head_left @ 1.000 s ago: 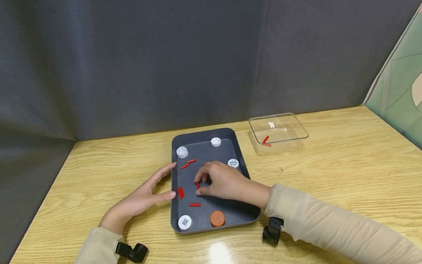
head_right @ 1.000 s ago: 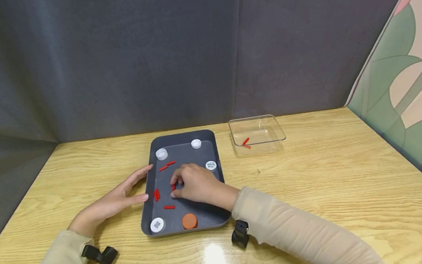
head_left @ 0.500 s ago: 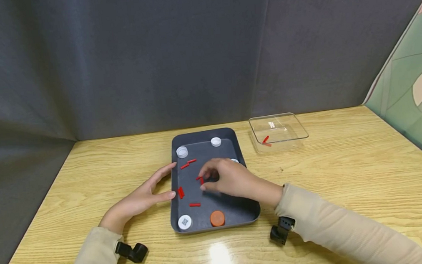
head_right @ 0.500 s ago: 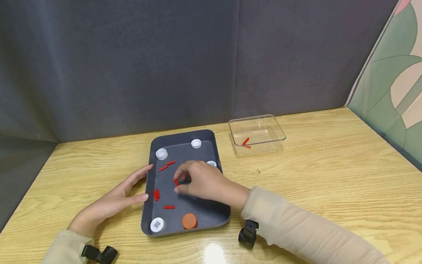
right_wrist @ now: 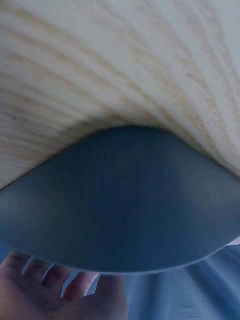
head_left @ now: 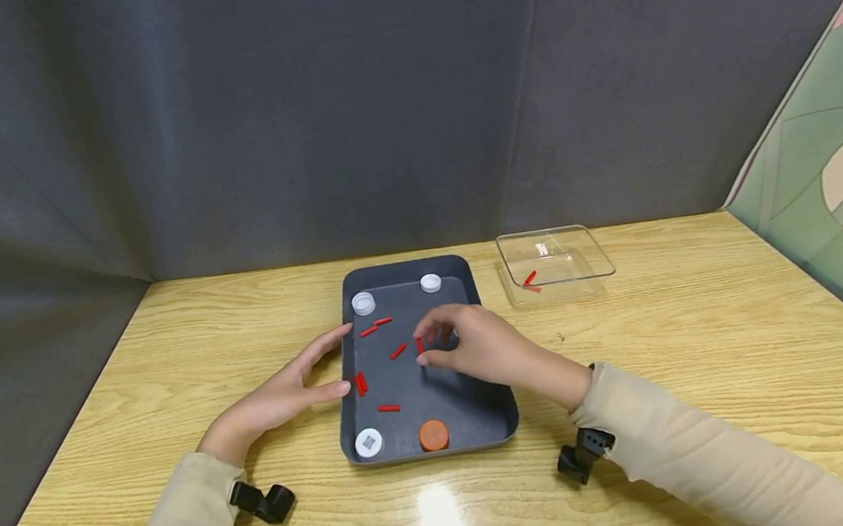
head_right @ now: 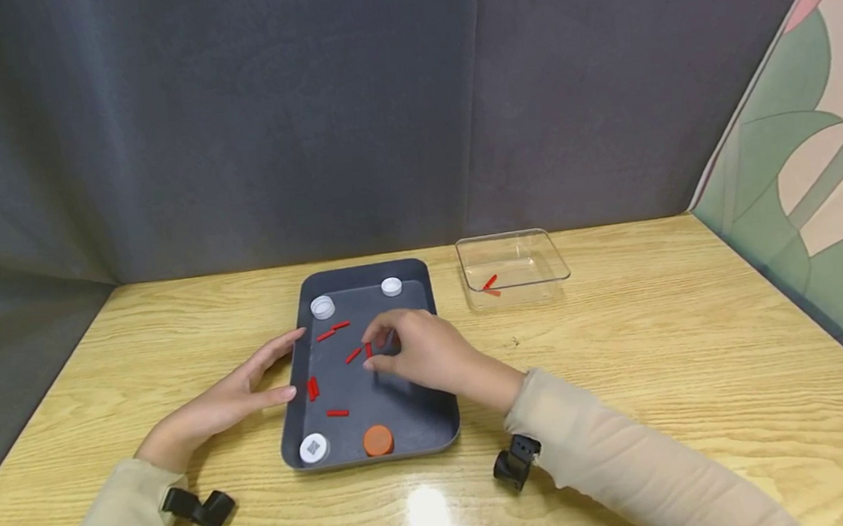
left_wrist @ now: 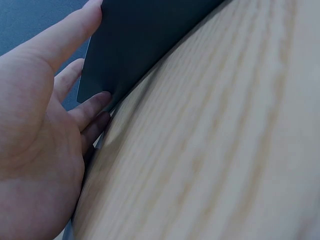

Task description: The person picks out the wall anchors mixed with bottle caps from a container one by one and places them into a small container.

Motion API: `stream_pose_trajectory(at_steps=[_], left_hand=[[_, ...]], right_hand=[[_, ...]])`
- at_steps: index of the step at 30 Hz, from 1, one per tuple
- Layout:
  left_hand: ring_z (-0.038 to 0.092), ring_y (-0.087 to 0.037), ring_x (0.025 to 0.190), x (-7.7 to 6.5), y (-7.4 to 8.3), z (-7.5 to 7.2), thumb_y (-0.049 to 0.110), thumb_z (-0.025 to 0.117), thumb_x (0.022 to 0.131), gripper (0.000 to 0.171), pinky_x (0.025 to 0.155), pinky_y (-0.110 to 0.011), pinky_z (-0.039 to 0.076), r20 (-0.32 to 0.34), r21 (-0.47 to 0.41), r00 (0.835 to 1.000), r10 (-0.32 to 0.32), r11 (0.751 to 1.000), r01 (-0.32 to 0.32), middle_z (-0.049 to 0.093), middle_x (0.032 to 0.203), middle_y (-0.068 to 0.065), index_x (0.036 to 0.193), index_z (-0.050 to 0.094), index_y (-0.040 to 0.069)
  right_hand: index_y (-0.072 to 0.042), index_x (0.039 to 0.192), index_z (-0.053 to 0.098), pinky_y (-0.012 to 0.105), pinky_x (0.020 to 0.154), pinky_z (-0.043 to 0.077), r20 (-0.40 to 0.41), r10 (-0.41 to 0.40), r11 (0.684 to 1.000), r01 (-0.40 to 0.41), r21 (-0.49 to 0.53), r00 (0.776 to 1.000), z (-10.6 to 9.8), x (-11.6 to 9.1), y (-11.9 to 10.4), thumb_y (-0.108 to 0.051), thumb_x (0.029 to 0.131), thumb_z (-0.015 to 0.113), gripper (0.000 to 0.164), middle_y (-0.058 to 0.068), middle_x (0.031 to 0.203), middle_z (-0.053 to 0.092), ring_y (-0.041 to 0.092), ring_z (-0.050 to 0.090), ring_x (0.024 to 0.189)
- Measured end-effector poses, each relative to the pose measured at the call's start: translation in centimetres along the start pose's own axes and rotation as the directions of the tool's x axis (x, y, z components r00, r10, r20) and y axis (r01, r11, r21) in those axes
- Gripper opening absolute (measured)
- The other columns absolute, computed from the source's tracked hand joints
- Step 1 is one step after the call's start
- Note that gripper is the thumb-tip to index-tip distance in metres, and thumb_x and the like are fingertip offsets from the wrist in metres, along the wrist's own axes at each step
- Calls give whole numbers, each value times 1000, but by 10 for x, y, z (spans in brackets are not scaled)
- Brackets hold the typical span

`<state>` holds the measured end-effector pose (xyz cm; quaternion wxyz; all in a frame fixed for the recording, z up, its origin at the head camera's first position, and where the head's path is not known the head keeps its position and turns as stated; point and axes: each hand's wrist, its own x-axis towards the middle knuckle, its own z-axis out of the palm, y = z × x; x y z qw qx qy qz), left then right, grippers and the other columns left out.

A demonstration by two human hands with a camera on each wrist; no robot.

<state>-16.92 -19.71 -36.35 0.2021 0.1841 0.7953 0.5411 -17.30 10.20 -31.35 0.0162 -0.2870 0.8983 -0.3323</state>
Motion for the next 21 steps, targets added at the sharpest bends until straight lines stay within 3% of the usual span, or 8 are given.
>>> stream_pose_trajectory(at_steps=[13, 21], left_hand=[[10, -28, 149, 0, 0, 1, 25, 72, 92, 79, 117, -60, 9, -6, 1, 1000, 9, 1000, -9, 17, 163, -3, 157, 26, 30], [10, -30, 149, 0, -1, 0, 24, 71, 93, 79, 116, -61, 8, 4, -2, 1000, 21, 1000, -21, 17, 163, -5, 157, 25, 27]], right_hand=[[-10, 107, 72, 34, 73, 51, -64, -8, 998, 12, 57, 998, -18, -14, 10, -18, 84, 81, 26, -1, 97, 69, 19, 61, 88], [-12, 108, 72, 41, 74, 49, -116, -7, 999, 12, 46, 993, -30, -23, 17, -20, 85, 80, 26, 1, 98, 70, 25, 61, 88]])
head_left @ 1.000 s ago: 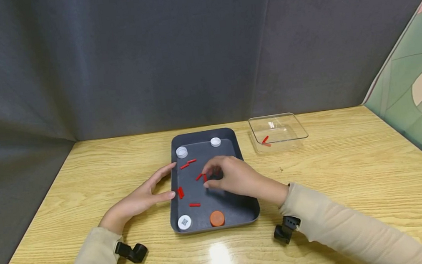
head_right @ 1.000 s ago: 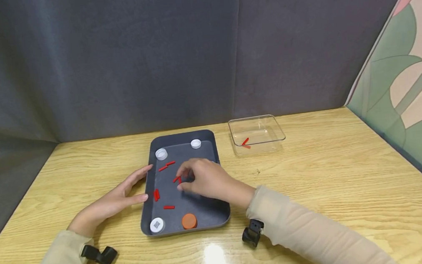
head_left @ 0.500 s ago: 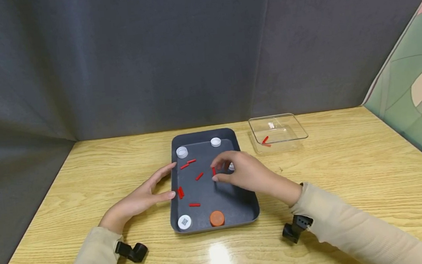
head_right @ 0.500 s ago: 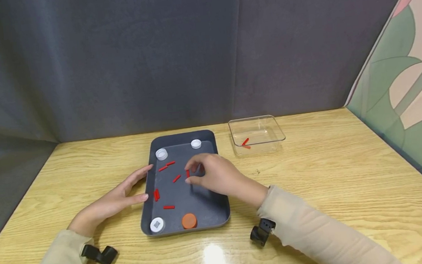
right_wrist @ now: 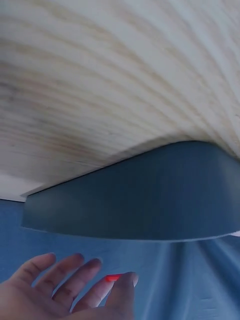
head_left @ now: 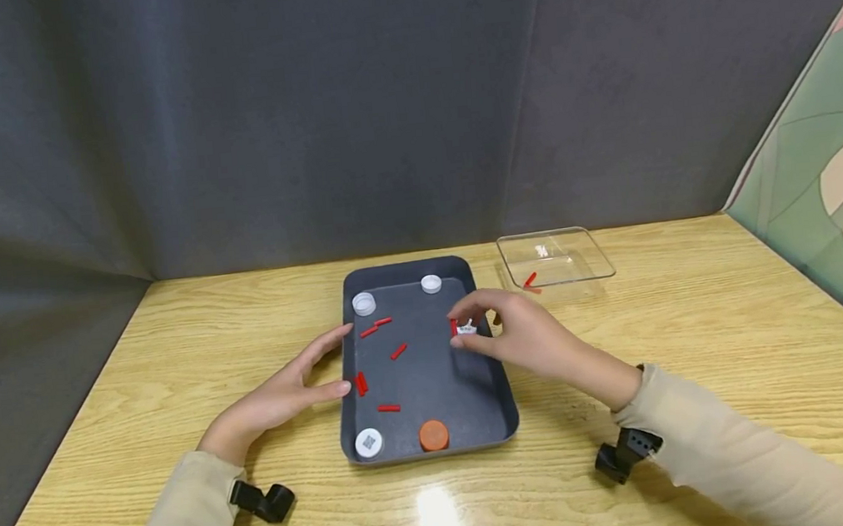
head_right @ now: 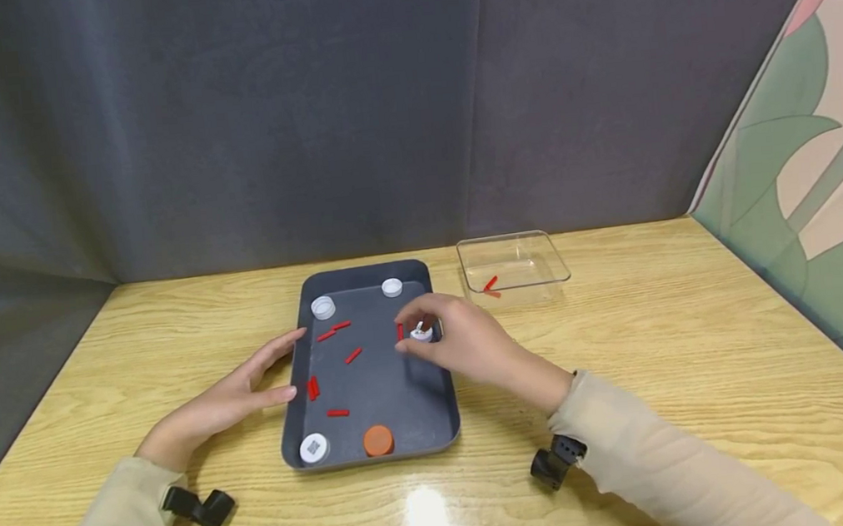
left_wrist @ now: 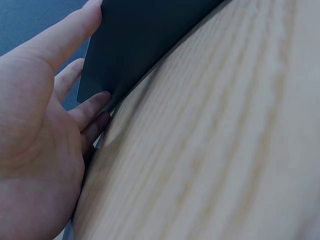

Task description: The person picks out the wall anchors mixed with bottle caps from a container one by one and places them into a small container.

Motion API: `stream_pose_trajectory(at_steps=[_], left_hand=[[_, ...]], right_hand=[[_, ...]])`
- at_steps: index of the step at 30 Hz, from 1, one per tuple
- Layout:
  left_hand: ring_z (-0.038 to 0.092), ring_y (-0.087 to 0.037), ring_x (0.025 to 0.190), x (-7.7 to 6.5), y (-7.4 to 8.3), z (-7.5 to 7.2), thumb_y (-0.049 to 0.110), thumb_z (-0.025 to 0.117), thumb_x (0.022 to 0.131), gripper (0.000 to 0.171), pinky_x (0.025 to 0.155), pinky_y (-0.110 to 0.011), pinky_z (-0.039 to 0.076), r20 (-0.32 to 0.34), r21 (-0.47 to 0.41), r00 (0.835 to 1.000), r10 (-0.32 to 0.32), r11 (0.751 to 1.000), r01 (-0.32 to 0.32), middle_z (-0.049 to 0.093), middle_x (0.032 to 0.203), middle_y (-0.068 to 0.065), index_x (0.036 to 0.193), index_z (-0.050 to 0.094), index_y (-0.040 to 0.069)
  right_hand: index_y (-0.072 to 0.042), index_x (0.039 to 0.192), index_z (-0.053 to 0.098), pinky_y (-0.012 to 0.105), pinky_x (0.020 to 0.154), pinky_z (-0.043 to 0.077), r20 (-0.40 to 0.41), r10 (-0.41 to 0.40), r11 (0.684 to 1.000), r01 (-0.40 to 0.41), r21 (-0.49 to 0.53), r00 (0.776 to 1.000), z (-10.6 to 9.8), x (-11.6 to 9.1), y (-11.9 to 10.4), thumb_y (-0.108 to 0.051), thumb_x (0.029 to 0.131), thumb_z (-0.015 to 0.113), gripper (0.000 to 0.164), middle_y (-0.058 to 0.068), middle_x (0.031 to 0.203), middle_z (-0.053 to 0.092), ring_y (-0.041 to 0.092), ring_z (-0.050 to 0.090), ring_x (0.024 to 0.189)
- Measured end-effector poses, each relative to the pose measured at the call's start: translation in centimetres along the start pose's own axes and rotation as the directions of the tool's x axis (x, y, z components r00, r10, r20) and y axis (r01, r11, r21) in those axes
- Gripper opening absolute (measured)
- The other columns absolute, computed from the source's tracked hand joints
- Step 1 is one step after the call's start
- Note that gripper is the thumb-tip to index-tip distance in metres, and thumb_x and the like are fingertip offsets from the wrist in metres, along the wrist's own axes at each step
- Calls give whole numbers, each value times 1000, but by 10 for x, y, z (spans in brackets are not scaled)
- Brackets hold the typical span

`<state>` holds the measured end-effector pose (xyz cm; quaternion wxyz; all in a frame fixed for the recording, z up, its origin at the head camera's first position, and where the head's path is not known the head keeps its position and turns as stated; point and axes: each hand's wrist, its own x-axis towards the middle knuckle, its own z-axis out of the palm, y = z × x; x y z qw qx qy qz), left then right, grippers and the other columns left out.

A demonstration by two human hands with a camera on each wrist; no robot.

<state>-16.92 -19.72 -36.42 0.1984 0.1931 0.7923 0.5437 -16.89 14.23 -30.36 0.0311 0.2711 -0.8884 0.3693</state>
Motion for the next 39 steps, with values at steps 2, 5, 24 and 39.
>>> stream_pose_trajectory(at_steps=[2, 5, 24, 39], left_hand=[[10, -30, 149, 0, 0, 0, 24, 71, 93, 80, 116, -61, 8, -2, 2, 1000, -5, 1000, 5, 16, 163, -5, 157, 25, 27], [10, -29, 149, 0, 0, 0, 25, 72, 92, 80, 116, -61, 9, -3, 6, 1000, -7, 1000, 7, 16, 163, -5, 157, 25, 28], [8, -31, 149, -1, 2, -1, 26, 71, 93, 79, 116, -61, 7, -3, 4, 1000, -11, 1000, 11, 14, 164, -6, 157, 26, 27], [22, -29, 146, -1, 3, 1, 26, 75, 89, 76, 116, -60, 14, -64, -40, 998, -10, 999, 8, 30, 158, -4, 154, 35, 26]], right_hand=[[-12, 108, 72, 42, 77, 48, -15, -6, 1000, 6, -11, 1000, -3, -1, 2, -20, 86, 80, 25, 0, 97, 70, 24, 61, 88], [-11, 109, 72, 41, 77, 47, -33, 0, 1000, -1, -21, 999, -9, -2, 6, -19, 86, 79, 25, 0, 97, 70, 21, 60, 88], [-10, 106, 73, 40, 74, 46, -157, -25, 997, 13, -78, 987, -40, -12, 31, -12, 86, 79, 21, 0, 100, 70, 22, 61, 87], [-5, 103, 73, 34, 70, 49, -226, 15, 989, -47, -137, 974, -59, -7, 59, -13, 87, 78, 19, 6, 103, 71, 19, 61, 86]])
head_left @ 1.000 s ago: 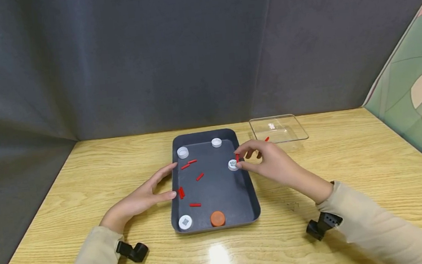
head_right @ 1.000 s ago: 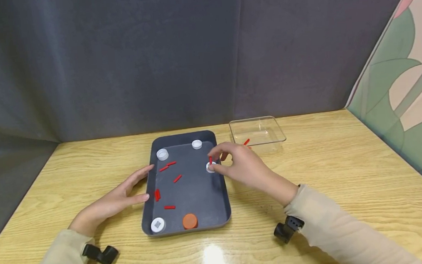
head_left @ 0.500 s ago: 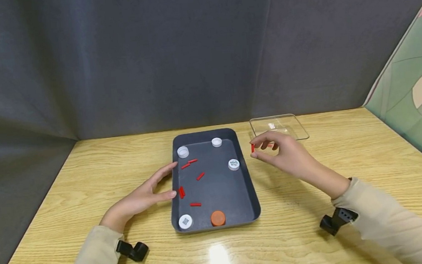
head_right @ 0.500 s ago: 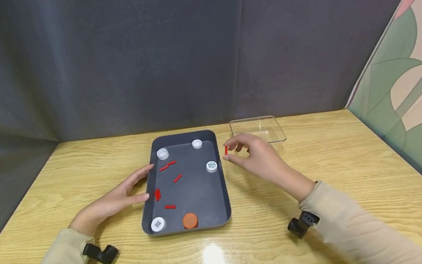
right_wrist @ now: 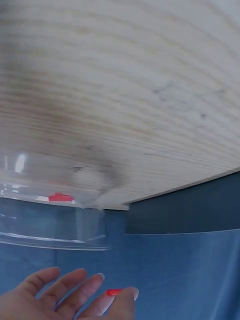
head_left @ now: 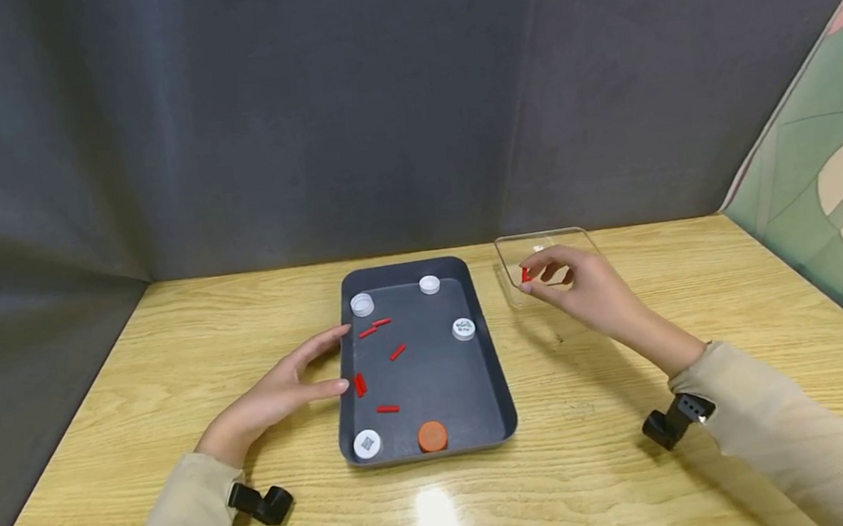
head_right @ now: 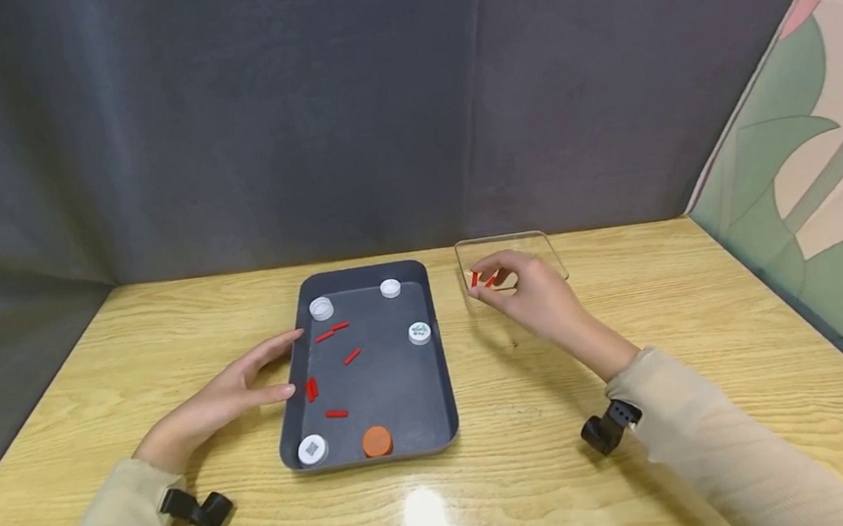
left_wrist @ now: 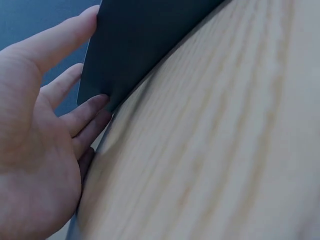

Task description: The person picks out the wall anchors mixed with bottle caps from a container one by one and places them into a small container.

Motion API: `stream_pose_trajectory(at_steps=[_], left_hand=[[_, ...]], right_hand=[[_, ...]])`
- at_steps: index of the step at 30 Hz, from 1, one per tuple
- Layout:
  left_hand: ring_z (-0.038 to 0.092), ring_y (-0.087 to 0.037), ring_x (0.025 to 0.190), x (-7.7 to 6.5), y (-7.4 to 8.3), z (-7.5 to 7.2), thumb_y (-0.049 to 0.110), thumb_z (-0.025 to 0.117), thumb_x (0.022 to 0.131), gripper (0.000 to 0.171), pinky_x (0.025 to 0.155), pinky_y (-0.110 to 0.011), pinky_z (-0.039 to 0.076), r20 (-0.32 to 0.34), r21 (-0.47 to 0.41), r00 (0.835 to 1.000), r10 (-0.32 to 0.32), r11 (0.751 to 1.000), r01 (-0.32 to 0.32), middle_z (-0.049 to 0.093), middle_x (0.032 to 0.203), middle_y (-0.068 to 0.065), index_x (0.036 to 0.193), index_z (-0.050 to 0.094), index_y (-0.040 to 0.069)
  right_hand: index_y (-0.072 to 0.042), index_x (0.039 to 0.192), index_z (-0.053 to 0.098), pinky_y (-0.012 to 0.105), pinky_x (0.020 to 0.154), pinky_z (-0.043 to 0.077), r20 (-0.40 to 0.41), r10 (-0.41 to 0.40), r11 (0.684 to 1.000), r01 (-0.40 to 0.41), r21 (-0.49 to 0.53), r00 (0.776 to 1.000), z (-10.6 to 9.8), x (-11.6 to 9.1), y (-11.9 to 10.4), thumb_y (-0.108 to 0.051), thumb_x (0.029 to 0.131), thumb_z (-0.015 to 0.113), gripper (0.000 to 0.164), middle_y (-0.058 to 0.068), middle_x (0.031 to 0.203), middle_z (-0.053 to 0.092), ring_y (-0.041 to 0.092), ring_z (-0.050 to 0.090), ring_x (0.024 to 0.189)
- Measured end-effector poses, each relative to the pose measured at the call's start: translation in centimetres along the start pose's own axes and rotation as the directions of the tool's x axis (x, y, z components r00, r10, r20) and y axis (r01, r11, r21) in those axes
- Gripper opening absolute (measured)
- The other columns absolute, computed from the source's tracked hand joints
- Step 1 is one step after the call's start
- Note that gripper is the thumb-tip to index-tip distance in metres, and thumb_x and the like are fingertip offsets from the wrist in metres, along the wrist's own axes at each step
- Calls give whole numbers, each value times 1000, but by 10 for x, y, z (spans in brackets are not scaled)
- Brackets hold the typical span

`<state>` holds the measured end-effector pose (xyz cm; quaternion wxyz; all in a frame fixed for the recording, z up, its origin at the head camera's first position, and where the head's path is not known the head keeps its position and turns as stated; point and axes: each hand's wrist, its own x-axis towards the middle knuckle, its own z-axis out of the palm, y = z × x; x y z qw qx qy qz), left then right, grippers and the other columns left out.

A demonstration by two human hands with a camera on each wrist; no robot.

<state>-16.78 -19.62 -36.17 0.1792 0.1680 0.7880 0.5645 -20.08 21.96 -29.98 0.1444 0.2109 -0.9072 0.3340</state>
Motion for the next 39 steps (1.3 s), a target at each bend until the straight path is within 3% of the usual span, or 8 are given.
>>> stream_pose_trajectory(at_steps=[11, 21, 30, 39], left_hand=[[29, -35, 143, 2, 3, -1, 26, 76, 88, 77, 115, -61, 17, -42, 68, 999, 35, 997, -32, 35, 156, -10, 153, 37, 18], [24, -33, 145, 4, -3, -2, 24, 76, 88, 80, 116, -59, 16, -4, -28, 1000, 25, 999, -25, 30, 158, -7, 155, 32, 21], [25, -34, 145, 8, -4, 2, 23, 75, 89, 80, 116, -59, 16, 5, -33, 1000, 31, 999, -31, 30, 158, -10, 155, 31, 20], [24, -34, 144, 7, -2, 4, 20, 76, 88, 82, 116, -59, 16, 22, -48, 998, 55, 997, -54, 29, 158, -11, 156, 30, 17]], right_hand=[[-2, 108, 72, 29, 70, 45, -32, 88, 996, -88, -25, 996, -10, 8, 21, -17, 90, 76, 24, 11, 106, 70, 25, 63, 91], [-2, 110, 70, 38, 73, 47, -12, 160, 987, -160, -30, 987, -11, 18, 40, -23, 92, 73, 28, 15, 109, 70, 30, 63, 94], [-2, 120, 65, 42, 76, 46, 34, 233, 971, -230, -69, 972, -13, 20, 53, -27, 95, 69, 36, 18, 108, 67, 33, 61, 99], [-1, 122, 65, 48, 81, 47, 46, 230, 971, -226, -73, 972, -14, 20, 56, -25, 95, 70, 37, 20, 108, 67, 35, 62, 99]])
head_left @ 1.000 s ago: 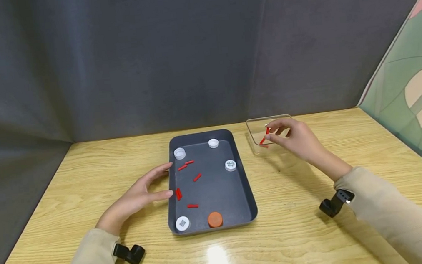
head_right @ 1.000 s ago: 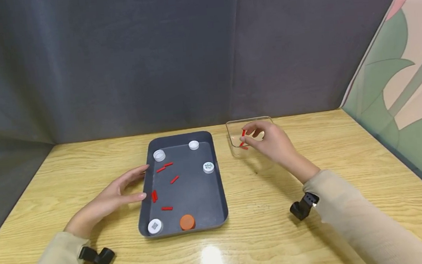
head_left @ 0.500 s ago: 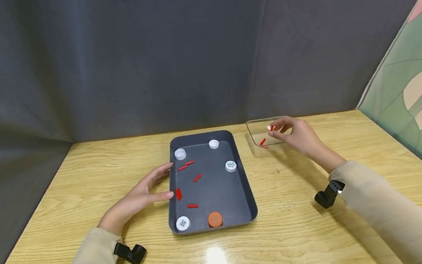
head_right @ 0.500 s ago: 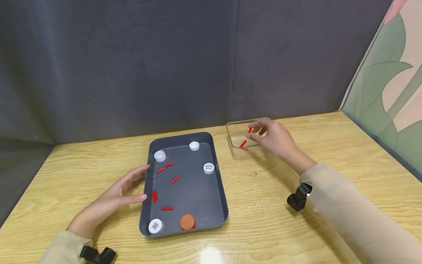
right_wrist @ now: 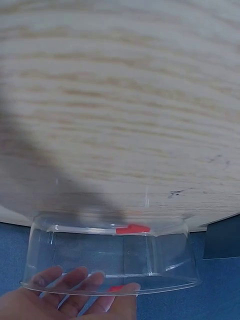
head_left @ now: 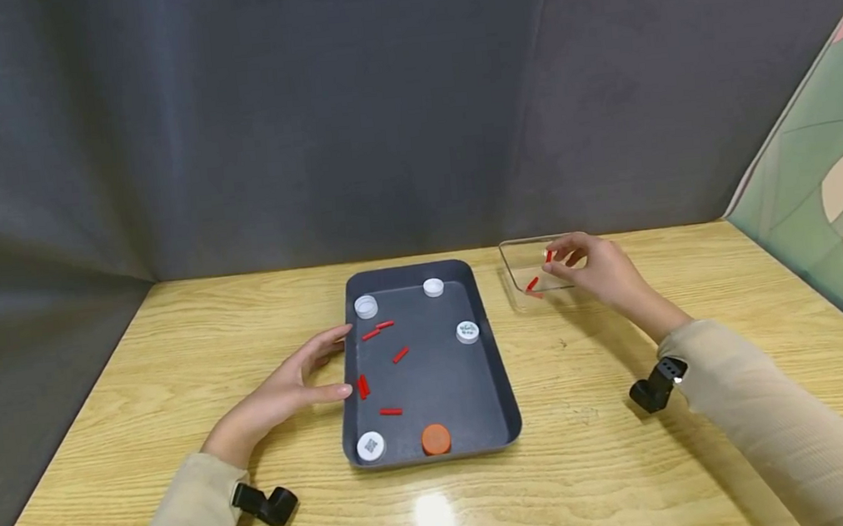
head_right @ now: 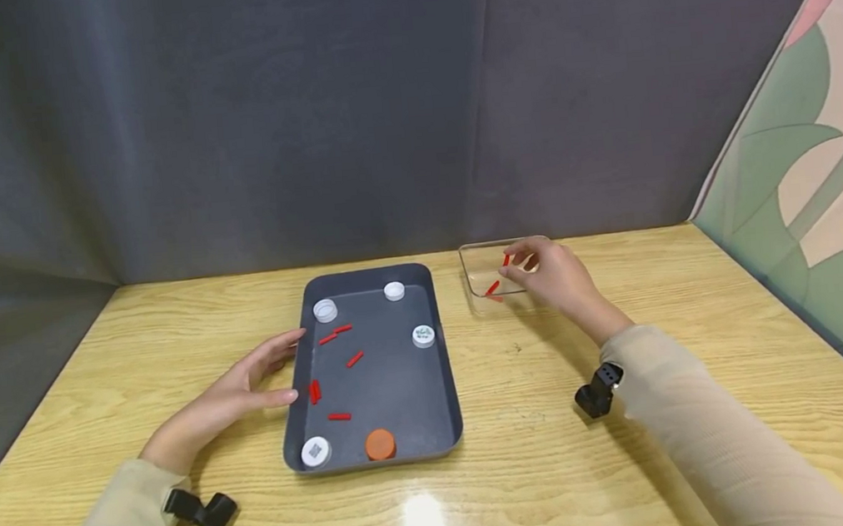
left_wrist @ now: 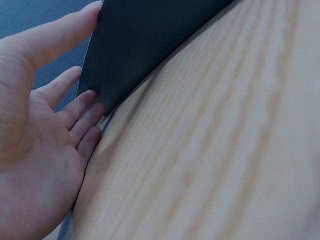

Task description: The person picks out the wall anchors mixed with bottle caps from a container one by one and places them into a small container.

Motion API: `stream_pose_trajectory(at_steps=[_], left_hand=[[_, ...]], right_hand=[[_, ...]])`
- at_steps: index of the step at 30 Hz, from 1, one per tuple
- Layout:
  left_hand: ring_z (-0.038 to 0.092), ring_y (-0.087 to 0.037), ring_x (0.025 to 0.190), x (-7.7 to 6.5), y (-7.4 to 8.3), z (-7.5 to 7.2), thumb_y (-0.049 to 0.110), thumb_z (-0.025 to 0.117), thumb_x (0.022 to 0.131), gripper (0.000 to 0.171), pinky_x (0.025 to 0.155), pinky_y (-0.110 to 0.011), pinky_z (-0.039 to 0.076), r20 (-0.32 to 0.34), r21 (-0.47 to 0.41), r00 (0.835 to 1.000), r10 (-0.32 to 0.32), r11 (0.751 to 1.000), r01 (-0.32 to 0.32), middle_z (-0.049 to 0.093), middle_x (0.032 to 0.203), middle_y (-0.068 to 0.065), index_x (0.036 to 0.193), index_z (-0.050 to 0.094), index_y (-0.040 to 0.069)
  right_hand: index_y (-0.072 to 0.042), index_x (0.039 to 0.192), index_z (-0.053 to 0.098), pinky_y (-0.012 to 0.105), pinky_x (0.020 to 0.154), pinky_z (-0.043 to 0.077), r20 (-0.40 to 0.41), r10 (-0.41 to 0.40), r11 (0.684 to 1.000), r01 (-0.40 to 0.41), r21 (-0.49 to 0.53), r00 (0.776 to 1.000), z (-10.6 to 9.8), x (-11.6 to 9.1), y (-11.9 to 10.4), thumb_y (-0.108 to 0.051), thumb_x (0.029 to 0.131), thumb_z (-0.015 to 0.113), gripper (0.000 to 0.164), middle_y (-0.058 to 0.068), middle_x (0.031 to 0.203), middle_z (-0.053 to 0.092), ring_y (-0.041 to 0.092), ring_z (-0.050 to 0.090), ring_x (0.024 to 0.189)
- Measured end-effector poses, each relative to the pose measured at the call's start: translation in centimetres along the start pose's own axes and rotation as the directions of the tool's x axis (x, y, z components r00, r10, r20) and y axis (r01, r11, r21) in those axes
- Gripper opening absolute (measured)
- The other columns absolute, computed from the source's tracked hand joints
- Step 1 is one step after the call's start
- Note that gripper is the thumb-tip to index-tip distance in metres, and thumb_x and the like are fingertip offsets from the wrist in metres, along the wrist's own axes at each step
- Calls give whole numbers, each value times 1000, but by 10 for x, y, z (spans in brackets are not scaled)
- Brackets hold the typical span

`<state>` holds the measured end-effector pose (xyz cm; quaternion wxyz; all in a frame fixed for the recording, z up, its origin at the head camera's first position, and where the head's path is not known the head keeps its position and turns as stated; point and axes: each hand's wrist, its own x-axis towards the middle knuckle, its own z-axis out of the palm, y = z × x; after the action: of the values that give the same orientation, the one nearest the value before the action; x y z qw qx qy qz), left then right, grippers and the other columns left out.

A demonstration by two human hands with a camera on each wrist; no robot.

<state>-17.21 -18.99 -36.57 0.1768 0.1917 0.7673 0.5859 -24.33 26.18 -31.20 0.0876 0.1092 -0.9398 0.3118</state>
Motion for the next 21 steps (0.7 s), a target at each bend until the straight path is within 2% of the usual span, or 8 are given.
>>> stream_pose_trajectory(at_steps=[9, 21], left_hand=[[22, -36, 145, 0, 0, 0, 19, 77, 88, 81, 116, -60, 14, 2, -1, 1000, 4, 1000, -4, 29, 158, -12, 155, 31, 16], [23, -37, 145, -1, 1, -1, 19, 77, 87, 82, 116, -60, 14, -2, 23, 1000, 5, 1000, -5, 28, 158, -13, 155, 31, 16]], right_hand=[[0, 122, 64, 52, 83, 47, -9, -12, 1000, 12, 9, 1000, 1, -1, -5, -28, 94, 70, 39, 20, 110, 66, 36, 60, 100], [-1, 118, 67, 38, 76, 46, -110, -114, 989, 123, 78, 987, 5, -7, -25, -19, 95, 69, 30, 13, 105, 67, 28, 61, 96]])
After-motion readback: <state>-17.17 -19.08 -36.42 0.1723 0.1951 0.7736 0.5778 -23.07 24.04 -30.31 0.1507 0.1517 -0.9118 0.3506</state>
